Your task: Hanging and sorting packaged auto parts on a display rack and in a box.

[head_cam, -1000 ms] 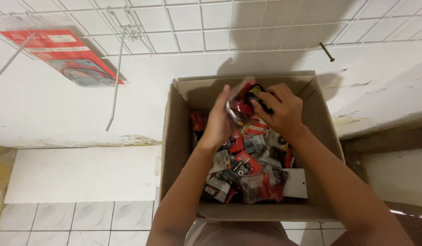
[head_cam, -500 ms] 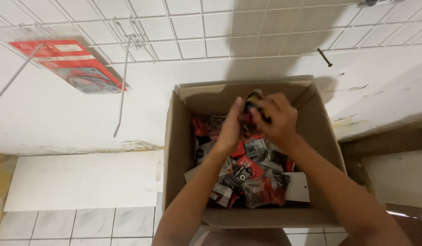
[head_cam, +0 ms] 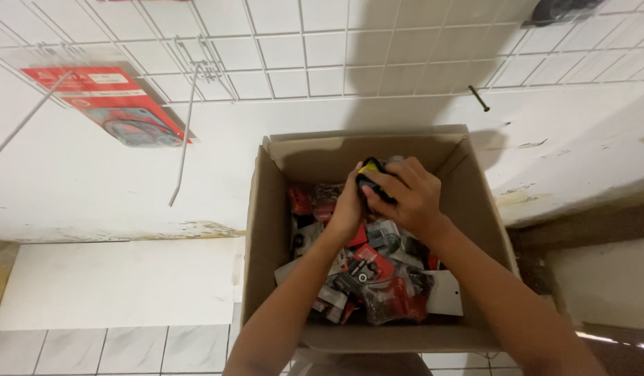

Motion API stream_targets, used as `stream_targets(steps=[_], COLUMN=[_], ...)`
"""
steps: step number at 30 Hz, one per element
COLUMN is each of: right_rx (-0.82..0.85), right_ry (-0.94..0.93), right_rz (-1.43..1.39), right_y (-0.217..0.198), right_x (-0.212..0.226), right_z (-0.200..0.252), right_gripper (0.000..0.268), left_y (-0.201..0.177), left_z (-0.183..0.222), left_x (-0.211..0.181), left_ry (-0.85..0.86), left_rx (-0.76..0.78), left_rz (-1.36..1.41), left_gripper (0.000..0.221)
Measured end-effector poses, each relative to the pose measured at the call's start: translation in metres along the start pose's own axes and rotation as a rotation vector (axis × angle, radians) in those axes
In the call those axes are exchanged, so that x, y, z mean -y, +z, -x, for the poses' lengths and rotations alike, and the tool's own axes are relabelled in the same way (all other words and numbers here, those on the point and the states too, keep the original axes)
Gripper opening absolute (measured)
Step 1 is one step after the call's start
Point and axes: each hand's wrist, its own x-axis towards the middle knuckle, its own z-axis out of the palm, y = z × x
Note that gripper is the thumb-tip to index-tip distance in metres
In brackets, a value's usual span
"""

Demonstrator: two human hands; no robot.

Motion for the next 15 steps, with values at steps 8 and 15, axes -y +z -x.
stream_targets(steps=[8,15], right_rx=[-0.028,-0.031], right_ry=[0.180,0.157], right_rz=[-0.017,-0.055], right_y=[0.015,0.012], right_x=[-0.032,-0.040], right_z=[0.021,0.024], right_gripper=[0.017,0.020], left_y=[0.038,0.062], left_z=[0.082,0.126], left_x=[-0.086,-0.125], left_ry=[-0.016,0.028], left_rx=[0.059,0.025], left_rz=[0.138,0.146], left_gripper=[0.063,0.064])
